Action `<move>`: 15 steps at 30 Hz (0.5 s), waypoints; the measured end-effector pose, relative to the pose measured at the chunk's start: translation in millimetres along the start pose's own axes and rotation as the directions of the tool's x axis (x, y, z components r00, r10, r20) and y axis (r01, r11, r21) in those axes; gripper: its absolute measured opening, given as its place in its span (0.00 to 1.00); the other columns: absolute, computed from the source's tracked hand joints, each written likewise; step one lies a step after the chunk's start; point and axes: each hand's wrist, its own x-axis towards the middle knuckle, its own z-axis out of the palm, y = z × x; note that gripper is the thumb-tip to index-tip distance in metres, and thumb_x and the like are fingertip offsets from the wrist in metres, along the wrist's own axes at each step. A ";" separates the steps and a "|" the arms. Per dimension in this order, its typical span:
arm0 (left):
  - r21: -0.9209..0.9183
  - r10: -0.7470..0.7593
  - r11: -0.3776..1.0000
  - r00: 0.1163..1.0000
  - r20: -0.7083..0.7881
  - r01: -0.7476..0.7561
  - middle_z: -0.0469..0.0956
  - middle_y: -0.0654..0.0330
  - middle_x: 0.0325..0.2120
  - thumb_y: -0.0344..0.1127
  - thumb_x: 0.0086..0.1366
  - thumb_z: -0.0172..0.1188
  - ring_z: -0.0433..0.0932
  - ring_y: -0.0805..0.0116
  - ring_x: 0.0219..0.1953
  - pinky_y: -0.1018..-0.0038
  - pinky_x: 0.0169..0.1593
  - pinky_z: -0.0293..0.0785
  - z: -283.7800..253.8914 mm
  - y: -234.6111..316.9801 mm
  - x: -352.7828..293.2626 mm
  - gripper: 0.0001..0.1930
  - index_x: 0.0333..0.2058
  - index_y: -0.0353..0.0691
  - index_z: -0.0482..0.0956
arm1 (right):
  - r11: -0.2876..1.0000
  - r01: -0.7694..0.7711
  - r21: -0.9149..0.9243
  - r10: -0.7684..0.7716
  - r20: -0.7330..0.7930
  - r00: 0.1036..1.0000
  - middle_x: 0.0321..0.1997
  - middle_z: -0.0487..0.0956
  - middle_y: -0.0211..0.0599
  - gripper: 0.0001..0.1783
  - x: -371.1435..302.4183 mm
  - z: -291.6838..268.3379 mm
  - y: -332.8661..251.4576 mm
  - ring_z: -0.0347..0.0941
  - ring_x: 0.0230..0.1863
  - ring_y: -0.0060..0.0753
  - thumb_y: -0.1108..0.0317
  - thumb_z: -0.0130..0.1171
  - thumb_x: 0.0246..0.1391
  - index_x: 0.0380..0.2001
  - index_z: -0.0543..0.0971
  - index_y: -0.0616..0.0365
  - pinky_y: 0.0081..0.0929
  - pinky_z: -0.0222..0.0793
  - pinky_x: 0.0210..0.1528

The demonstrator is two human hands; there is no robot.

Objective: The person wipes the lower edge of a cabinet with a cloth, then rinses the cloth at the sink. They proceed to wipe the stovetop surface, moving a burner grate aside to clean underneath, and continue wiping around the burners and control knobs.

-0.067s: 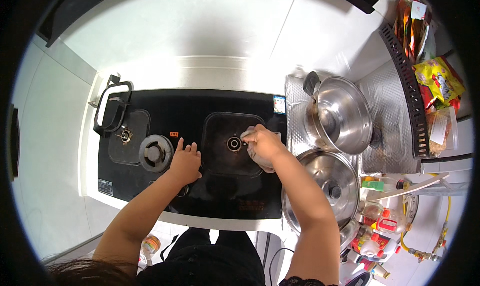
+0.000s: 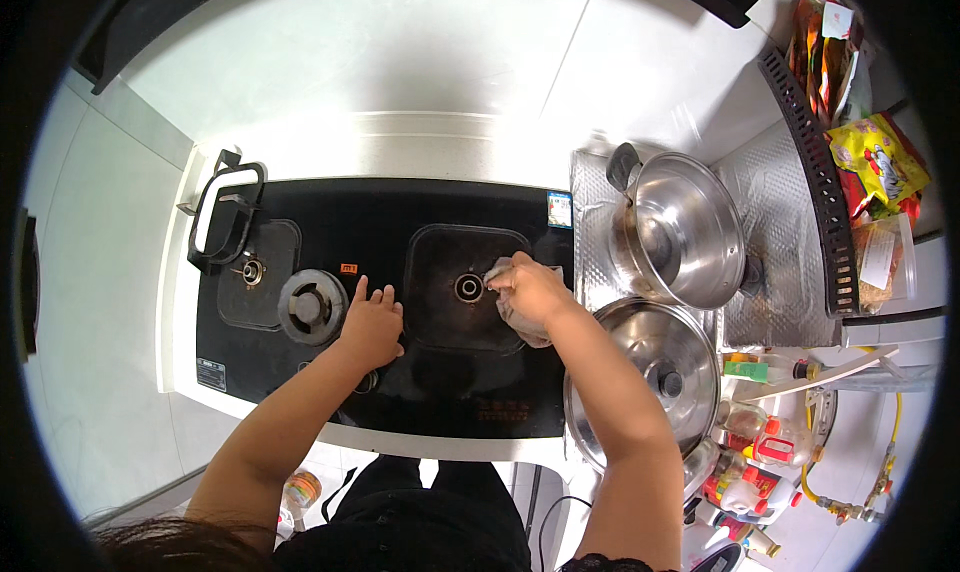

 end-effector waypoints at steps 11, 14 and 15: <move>0.022 -0.004 1.000 1.000 -0.008 0.004 0.70 0.44 0.56 0.45 0.51 0.66 0.71 0.51 0.56 0.48 0.69 0.45 -1.9 1.2 -0.1 0.24 0.44 0.35 0.81 | 0.986 -0.145 -0.079 0.129 -0.175 0.976 0.49 0.77 0.38 0.16 -7.1 19.1 -11.8 0.76 0.49 0.46 0.68 0.58 0.52 0.44 0.84 0.41 0.37 0.73 0.51; 0.062 -0.014 0.998 0.991 0.134 0.006 0.64 0.43 0.61 0.53 0.52 0.67 0.66 0.52 0.61 0.47 0.70 0.40 -4.6 1.9 2.7 0.36 0.54 0.34 0.73 | 0.988 -0.152 0.039 0.152 -0.009 0.988 0.45 0.79 0.38 0.14 -12.6 15.8 5.6 0.76 0.49 0.45 0.69 0.60 0.50 0.41 0.85 0.42 0.36 0.73 0.52; 0.066 -0.019 0.998 0.987 0.158 0.009 0.65 0.43 0.61 0.53 0.52 0.67 0.66 0.52 0.61 0.47 0.70 0.40 -7.8 2.4 3.0 0.36 0.55 0.34 0.73 | 0.984 -0.176 0.000 0.176 0.035 0.984 0.42 0.80 0.39 0.14 -3.5 10.1 9.9 0.76 0.49 0.46 0.72 0.61 0.48 0.39 0.86 0.44 0.35 0.72 0.52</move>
